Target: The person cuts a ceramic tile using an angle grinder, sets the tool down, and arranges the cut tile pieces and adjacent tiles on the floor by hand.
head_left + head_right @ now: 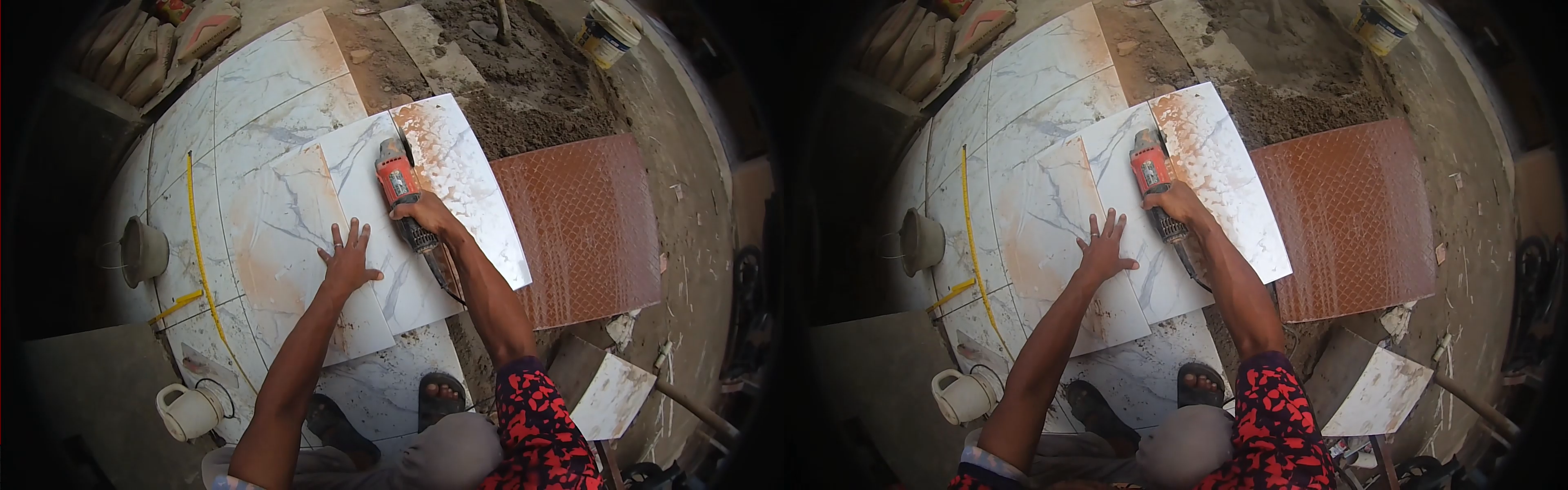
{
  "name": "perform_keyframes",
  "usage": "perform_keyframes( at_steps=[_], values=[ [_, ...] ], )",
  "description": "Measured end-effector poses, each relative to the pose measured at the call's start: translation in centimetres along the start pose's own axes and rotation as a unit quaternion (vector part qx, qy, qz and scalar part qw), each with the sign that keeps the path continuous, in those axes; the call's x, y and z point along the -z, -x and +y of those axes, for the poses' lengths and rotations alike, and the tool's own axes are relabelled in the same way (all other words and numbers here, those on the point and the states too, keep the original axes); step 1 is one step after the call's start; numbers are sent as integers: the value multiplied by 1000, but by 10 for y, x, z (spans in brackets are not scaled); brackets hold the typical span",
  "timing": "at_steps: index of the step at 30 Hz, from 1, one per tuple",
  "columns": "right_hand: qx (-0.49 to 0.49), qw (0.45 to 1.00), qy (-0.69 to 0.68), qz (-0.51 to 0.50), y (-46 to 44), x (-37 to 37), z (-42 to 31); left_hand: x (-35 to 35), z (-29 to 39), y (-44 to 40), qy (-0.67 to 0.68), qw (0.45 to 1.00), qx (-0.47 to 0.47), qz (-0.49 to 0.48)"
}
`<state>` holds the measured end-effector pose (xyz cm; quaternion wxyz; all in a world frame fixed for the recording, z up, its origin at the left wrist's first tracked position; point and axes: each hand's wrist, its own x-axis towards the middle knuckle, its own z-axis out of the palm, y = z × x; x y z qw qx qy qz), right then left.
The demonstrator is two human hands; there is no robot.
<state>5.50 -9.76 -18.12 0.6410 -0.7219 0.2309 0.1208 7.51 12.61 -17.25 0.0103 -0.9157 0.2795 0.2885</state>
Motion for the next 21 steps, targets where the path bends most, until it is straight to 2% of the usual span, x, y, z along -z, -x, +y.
perform_keyframes(
  at_steps=[21],
  values=[
    [-9,1000,2,-7,11,0,3,2,2,0,1,1000,-1,6]
  ],
)
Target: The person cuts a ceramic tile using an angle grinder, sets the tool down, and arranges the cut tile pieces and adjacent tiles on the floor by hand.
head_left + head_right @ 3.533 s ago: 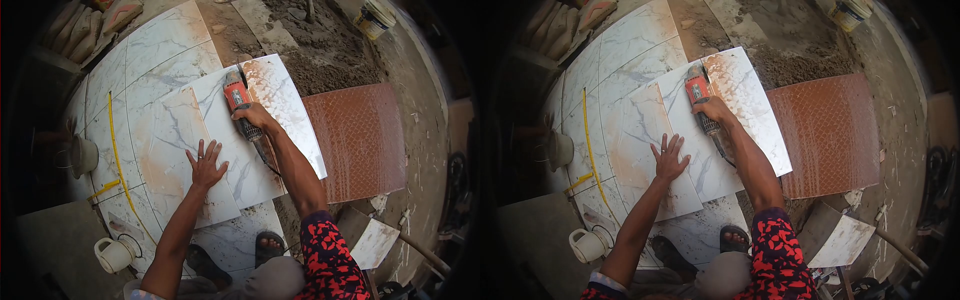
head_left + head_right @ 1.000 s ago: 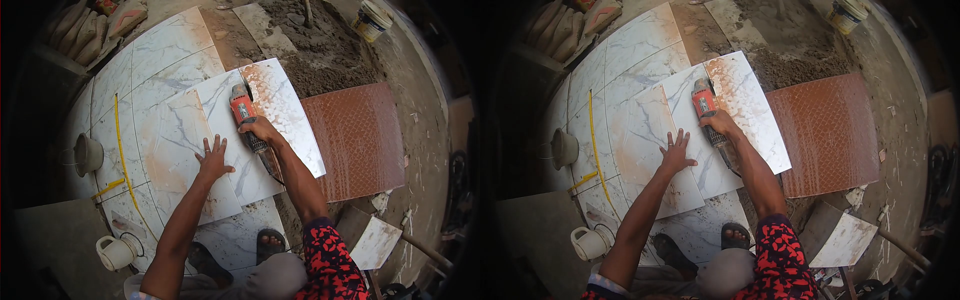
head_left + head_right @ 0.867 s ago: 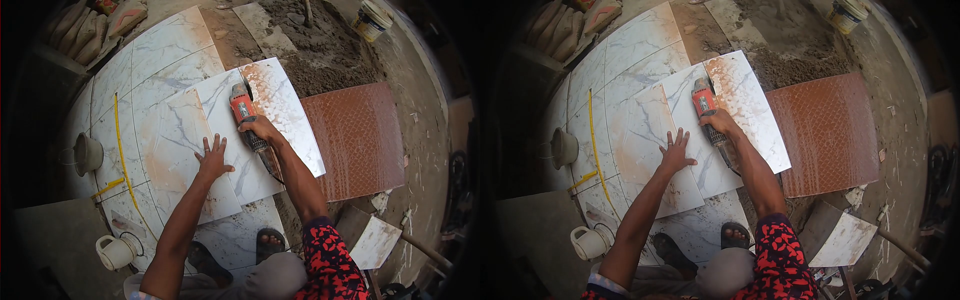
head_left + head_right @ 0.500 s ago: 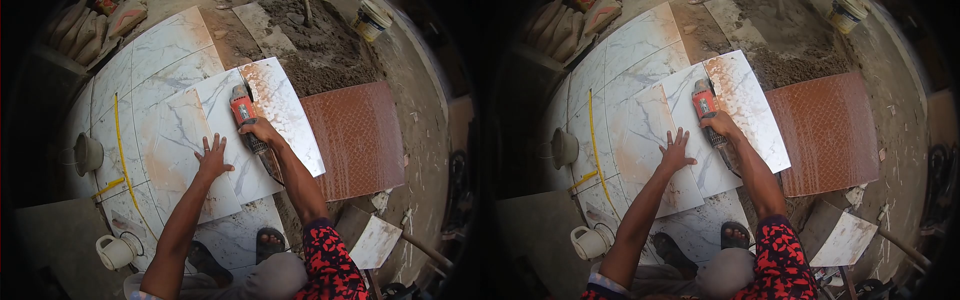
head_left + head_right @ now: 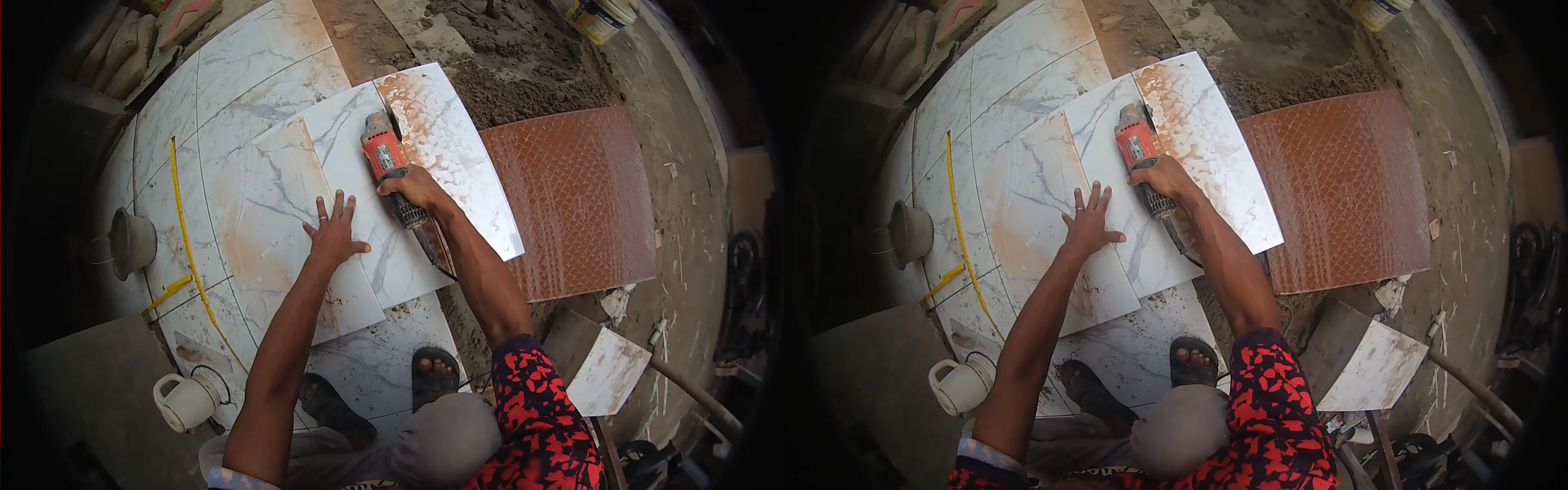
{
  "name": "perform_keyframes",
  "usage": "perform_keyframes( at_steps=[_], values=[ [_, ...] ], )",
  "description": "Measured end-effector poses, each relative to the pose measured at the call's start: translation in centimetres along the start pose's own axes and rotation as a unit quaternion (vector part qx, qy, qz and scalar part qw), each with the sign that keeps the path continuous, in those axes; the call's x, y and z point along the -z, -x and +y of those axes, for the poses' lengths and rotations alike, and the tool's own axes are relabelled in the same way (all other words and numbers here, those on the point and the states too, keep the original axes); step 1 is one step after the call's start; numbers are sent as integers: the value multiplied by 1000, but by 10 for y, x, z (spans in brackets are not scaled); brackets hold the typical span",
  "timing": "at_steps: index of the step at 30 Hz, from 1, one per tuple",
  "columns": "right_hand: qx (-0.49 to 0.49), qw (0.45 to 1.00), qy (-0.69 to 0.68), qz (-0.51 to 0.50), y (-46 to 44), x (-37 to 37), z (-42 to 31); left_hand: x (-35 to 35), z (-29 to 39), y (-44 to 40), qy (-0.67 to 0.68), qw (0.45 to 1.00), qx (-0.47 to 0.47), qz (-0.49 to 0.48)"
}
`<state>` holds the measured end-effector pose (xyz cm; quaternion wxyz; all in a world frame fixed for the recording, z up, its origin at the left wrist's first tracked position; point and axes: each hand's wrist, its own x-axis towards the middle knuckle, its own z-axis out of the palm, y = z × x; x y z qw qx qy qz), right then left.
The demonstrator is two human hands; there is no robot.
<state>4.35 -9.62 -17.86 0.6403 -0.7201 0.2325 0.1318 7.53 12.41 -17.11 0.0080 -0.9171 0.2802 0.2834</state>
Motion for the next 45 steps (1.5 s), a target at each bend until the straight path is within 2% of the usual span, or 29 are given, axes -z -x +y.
perform_keyframes(
  at_steps=[41,45],
  values=[
    [-14,1000,-10,-4,33,-2,3,-2,-1,0,6,1000,7,-4],
    [17,1000,-10,19,35,-5,9,-2,-2,0,4,1000,7,-3]
  ],
)
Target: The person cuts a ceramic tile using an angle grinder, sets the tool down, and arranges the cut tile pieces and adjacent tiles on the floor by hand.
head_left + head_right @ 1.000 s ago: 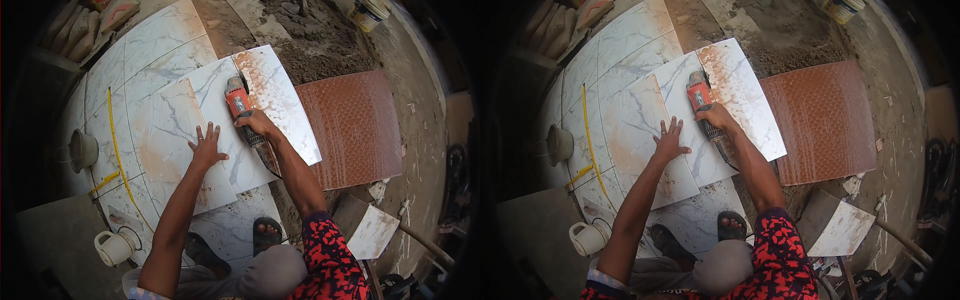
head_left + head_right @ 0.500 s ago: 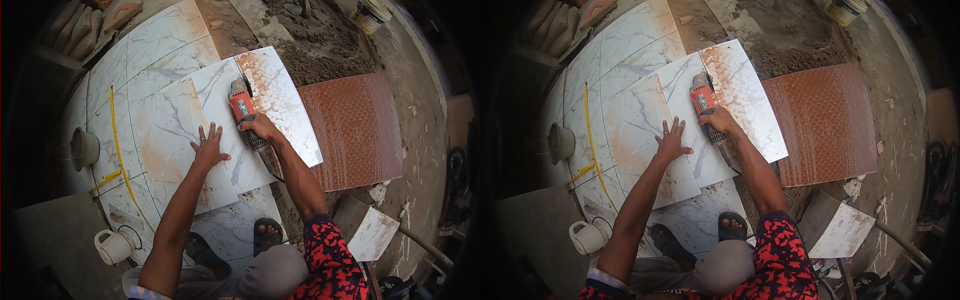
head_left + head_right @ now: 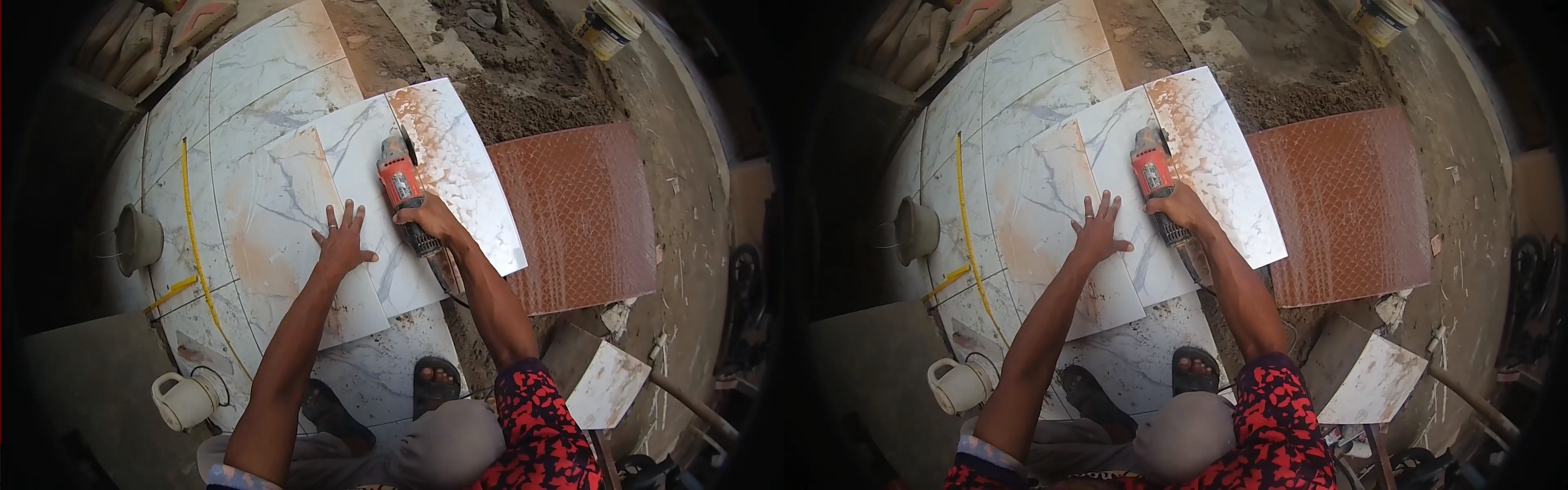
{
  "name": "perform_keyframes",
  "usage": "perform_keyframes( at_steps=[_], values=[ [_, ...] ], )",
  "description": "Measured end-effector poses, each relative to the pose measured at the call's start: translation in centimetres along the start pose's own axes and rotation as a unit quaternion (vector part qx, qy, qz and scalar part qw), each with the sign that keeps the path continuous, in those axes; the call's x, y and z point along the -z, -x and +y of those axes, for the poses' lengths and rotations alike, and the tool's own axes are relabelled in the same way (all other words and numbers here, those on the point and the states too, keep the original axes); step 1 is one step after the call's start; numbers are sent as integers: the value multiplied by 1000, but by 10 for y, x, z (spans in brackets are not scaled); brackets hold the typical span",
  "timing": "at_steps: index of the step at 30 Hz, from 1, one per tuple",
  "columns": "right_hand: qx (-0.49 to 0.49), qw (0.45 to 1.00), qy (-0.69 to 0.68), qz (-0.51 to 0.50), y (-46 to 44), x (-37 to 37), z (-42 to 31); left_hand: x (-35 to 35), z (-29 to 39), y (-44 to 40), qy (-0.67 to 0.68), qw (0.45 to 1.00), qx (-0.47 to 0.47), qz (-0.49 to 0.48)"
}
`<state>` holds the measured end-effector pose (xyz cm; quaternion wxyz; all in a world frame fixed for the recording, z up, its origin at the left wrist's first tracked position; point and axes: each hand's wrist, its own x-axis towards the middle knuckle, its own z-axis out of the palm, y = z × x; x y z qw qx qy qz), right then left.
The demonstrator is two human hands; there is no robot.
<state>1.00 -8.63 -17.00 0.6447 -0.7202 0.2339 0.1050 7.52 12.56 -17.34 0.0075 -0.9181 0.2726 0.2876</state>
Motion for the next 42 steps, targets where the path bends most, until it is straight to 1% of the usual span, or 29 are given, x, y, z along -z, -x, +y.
perform_keyframes(
  at_steps=[2,6,8,14,17,21,24,26,29,33,35,42],
  values=[
    [-16,1000,-8,-11,1,2,-1,1,0,1,-2,1000,-2,2],
    [-8,1000,-17,-11,-3,1,0,1,1,1,-4,1000,-2,0],
    [-35,999,-3,-23,-7,1,2,0,0,0,-2,1000,-4,1],
    [-17,1000,-8,-11,-2,0,5,0,0,1,-6,1000,-3,4],
    [-29,999,-2,-22,7,2,1,1,0,2,1,1000,-5,4],
    [-27,1000,4,-12,8,1,5,-2,-1,0,-2,1000,-6,9],
    [-15,1000,-13,-13,4,1,4,-1,0,0,0,1000,-3,5],
    [-36,998,10,-45,3,3,0,-1,-1,0,1,1000,-5,6],
    [-19,1000,-5,-19,5,0,8,-1,-1,0,-2,1000,-3,4],
    [-36,999,2,-22,15,1,9,-1,-1,1,-5,1000,-5,8],
    [-19,1000,-12,0,20,0,8,-1,-1,0,-5,1000,-3,5],
    [-32,999,-14,-17,12,2,4,0,1,1,-6,1000,1,4]
  ],
)
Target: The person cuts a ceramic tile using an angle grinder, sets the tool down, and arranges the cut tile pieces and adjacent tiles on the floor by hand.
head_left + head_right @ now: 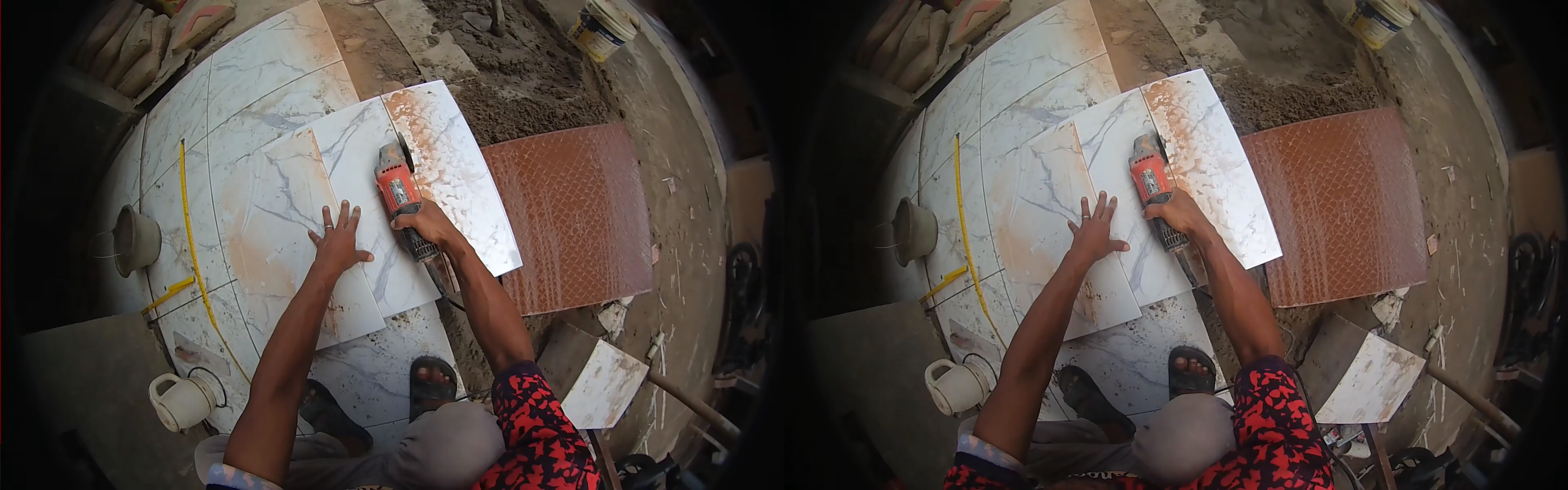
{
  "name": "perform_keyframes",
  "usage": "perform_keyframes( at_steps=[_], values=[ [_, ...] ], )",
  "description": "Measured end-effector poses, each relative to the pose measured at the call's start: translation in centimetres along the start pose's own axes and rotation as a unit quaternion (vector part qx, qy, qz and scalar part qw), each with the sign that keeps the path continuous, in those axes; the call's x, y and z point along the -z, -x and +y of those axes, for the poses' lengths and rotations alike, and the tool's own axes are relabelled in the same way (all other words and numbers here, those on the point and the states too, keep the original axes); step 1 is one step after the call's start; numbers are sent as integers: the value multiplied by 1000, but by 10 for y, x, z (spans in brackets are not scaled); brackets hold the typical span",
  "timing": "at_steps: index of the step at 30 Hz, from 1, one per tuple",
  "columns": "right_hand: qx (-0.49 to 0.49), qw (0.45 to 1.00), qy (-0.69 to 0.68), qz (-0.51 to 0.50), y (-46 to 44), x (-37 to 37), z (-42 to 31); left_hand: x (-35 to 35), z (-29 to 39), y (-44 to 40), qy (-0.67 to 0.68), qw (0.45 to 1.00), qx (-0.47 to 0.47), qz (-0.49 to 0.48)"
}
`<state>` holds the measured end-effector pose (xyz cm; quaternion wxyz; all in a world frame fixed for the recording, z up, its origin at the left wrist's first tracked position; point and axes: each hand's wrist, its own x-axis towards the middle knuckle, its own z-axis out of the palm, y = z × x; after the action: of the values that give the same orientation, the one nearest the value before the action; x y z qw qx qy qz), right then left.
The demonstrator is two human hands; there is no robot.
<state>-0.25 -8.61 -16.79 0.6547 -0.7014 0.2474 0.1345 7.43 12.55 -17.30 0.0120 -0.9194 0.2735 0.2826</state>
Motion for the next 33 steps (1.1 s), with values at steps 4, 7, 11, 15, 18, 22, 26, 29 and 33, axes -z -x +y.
perform_keyframes(
  at_steps=[4,7,11,15,18,22,26,29,33],
  values=[
    [4,1000,17,-11,3,-1,0,-1,-1,0,0,1000,-1,2],
    [26,999,8,18,7,-3,7,-1,-1,-1,1,1000,-2,5],
    [24,1000,8,7,15,-1,7,0,0,0,3,1000,-2,2],
    [-2,1000,23,-19,11,2,2,-1,-1,0,4,1000,-3,4],
    [-9,1000,26,-12,3,-1,5,0,-1,0,0,1000,-2,5],
    [1,1000,3,8,7,-3,9,0,0,0,-2,1000,-1,2],
    [9,1000,-9,4,22,-3,7,1,-1,0,-1,1000,0,0],
    [8,1000,9,17,23,-4,7,-1,-1,-1,-2,1000,0,1],
    [7,1000,1,-6,15,-3,9,0,-1,1,0,1000,1,3]
  ],
)
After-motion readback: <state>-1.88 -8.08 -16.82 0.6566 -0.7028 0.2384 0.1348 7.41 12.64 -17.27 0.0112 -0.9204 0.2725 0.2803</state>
